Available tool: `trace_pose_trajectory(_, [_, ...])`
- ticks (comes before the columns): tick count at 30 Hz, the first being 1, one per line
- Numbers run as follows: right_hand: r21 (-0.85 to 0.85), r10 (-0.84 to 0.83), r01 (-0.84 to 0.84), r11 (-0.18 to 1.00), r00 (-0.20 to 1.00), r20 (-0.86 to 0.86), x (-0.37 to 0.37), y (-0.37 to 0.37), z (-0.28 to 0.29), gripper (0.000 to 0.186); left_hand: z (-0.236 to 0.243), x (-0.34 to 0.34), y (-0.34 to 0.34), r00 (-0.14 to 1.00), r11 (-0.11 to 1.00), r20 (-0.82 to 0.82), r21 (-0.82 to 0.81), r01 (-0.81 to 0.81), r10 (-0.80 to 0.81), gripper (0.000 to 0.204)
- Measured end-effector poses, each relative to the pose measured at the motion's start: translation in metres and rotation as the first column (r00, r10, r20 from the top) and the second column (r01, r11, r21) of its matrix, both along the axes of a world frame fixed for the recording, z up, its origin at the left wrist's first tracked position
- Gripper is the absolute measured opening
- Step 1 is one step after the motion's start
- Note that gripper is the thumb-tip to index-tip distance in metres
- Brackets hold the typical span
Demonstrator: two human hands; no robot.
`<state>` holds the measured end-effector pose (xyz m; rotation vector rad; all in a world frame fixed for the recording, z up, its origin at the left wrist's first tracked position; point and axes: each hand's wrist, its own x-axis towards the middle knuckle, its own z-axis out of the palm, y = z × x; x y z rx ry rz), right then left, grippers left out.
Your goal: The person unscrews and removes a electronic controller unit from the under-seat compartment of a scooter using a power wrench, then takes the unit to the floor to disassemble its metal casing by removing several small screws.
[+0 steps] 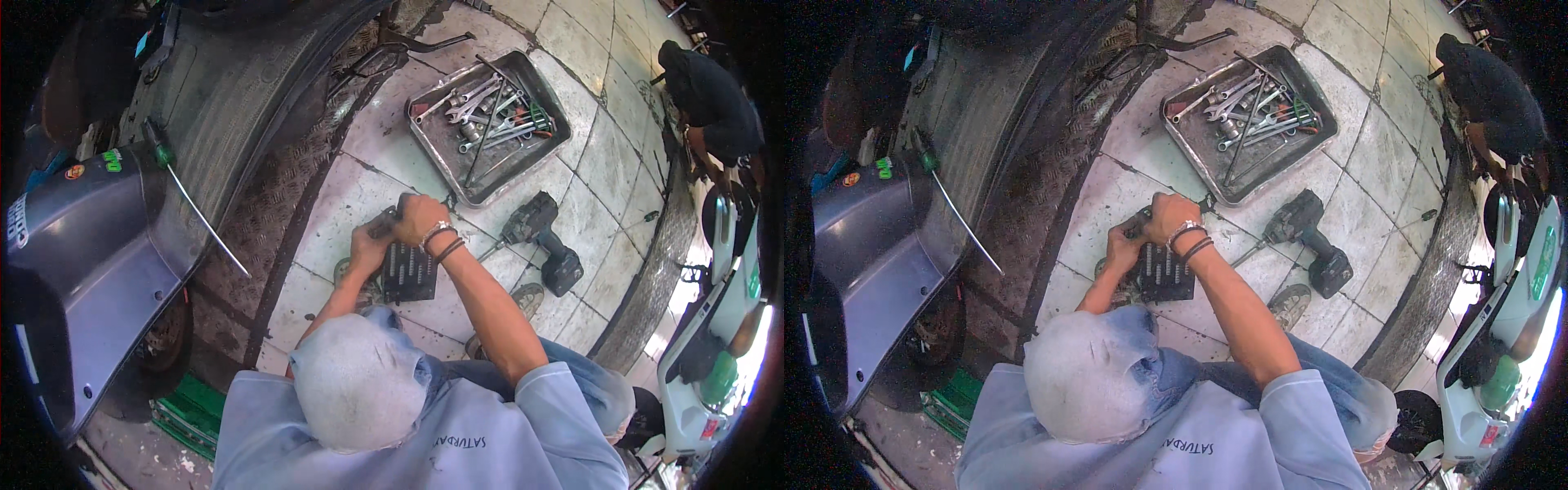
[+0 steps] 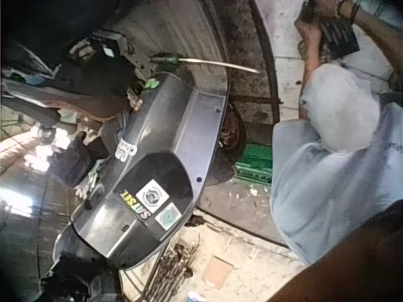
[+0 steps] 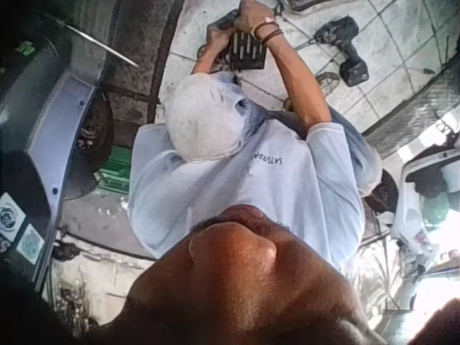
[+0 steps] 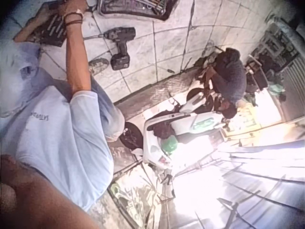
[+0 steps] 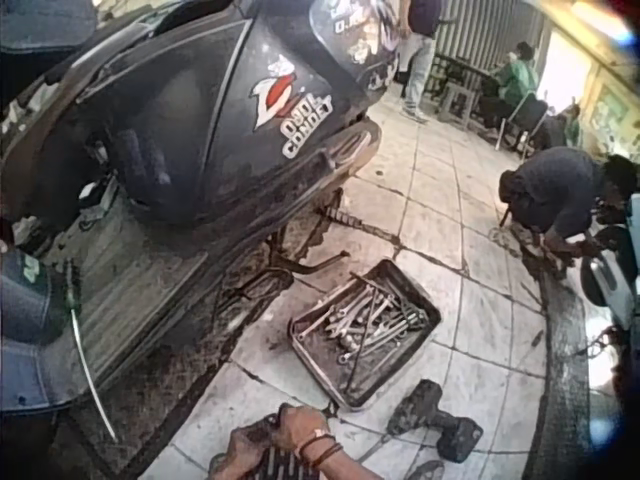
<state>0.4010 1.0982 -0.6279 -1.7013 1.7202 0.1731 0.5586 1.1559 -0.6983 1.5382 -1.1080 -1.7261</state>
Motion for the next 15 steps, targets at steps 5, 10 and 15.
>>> trace_pose_trajectory(5, [-0.01,0.024,-0.024,1.0,0.999,0.025,-0.001,0.004,-0.001,0.044,-0.004,-0.002,0.001,0.998,0.999,-0.048,-0.023,-0.039,0.038,0.047])
trace_pose_trajectory(10, [-0.008,0.022,-0.022,1.0,1.0,0.006,0.002,0.001,0.0,0.045,-0.01,0.003,0.003,0.972,0.991,-0.196,0.071,-0.114,0.126,0.049])
trace_pose_trajectory(15, [-0.087,0.058,-0.057,0.995,0.998,0.012,0.0,0.011,-0.014,0.05,0.004,-0.004,0.001,1.0,1.0,-0.004,-0.002,-0.021,0.021,0.047])
